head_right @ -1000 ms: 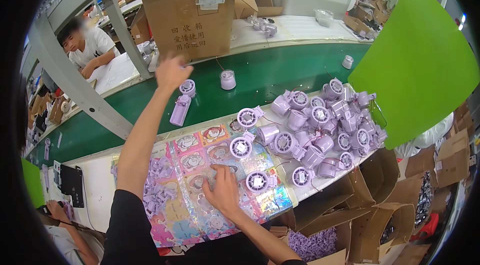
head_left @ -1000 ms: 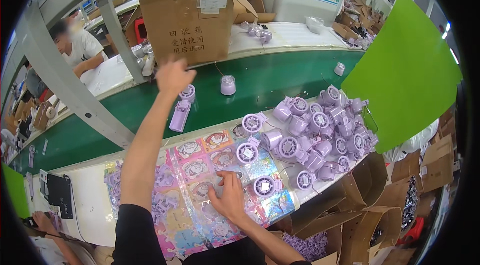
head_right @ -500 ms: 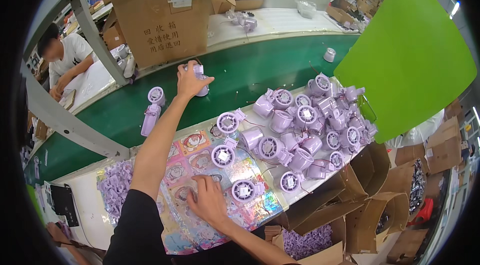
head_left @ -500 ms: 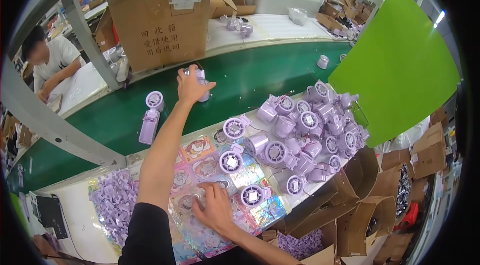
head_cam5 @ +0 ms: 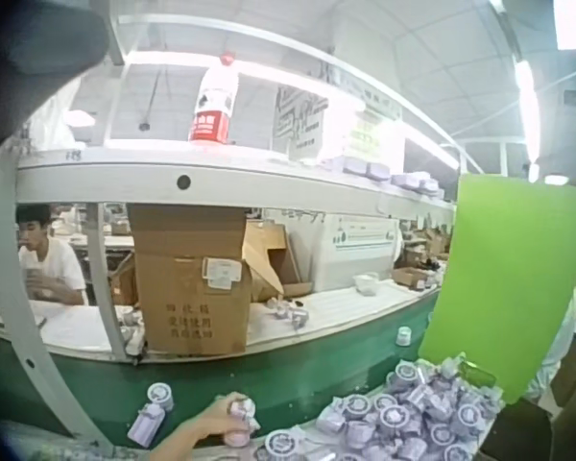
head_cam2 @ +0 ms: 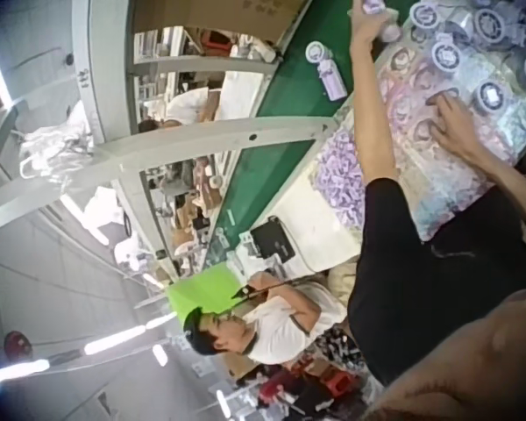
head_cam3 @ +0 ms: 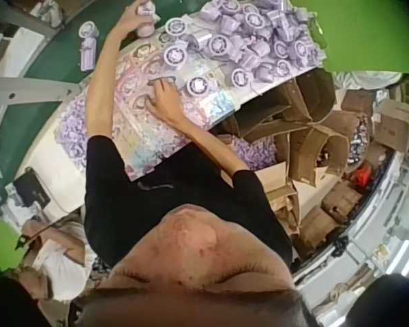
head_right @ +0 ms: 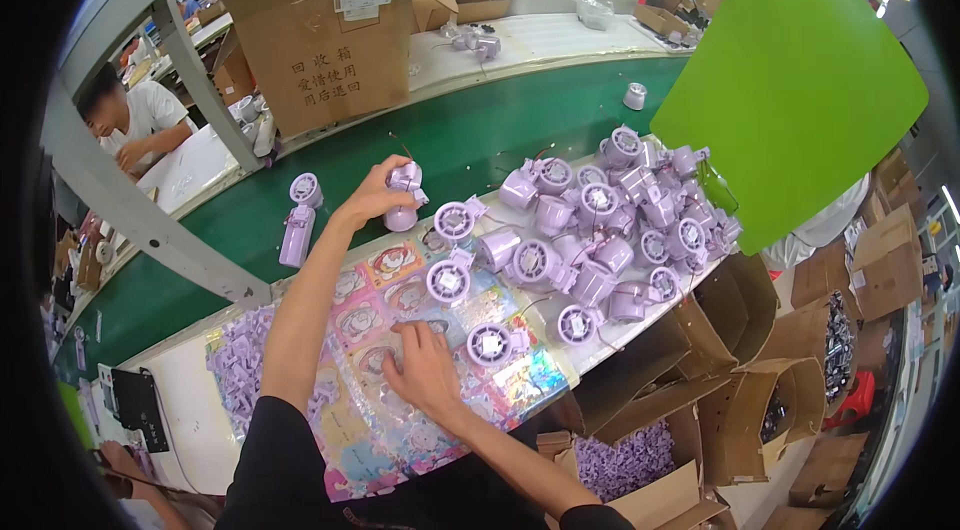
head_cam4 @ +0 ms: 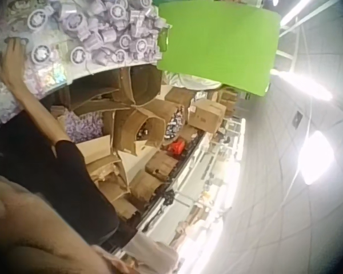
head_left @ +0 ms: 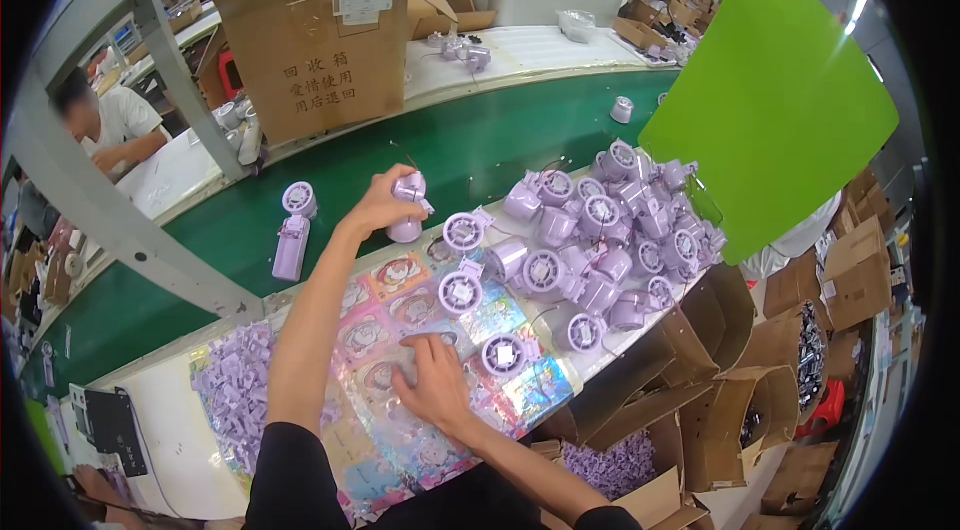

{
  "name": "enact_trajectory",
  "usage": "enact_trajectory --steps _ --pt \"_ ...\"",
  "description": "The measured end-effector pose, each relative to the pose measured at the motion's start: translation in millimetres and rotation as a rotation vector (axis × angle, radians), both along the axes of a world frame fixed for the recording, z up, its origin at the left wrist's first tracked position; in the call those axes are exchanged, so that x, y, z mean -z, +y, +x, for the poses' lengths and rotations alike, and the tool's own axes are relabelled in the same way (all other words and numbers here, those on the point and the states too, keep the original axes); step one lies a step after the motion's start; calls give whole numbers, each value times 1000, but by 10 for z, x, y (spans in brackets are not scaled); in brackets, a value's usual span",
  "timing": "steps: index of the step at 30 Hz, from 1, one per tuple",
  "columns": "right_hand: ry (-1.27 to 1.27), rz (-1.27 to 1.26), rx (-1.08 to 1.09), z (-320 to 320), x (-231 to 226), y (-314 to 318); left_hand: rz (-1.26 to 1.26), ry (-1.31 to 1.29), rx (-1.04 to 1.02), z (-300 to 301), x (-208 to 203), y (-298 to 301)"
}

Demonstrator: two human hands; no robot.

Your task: The person assembles small fan components by fitting plastic clips onto fan head units by hand and arranging the assembled parts on the work surface.

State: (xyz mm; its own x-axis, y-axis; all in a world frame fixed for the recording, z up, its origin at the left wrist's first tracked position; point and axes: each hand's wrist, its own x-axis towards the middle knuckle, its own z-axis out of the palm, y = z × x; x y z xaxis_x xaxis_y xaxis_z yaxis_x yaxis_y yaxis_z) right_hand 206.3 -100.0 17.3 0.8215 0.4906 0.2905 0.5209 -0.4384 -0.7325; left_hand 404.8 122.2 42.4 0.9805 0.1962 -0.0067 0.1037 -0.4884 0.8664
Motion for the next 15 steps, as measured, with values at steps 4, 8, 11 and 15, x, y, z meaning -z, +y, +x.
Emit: enact_trajectory --steps 4,8,11,15 --pt "-31 -9 40 14 28 -9 126 -41 331 -619 -257 -147" --pt "18 11 0 7 46 -7 282 -203 366 -985 -32 -306" --pt "-10 19 -1 13 125 17 61 -176 123 -1136 -22 -395" --pt "-103 33 -1 -33 203 43 186 -498 -188 -1389 -210 -260"
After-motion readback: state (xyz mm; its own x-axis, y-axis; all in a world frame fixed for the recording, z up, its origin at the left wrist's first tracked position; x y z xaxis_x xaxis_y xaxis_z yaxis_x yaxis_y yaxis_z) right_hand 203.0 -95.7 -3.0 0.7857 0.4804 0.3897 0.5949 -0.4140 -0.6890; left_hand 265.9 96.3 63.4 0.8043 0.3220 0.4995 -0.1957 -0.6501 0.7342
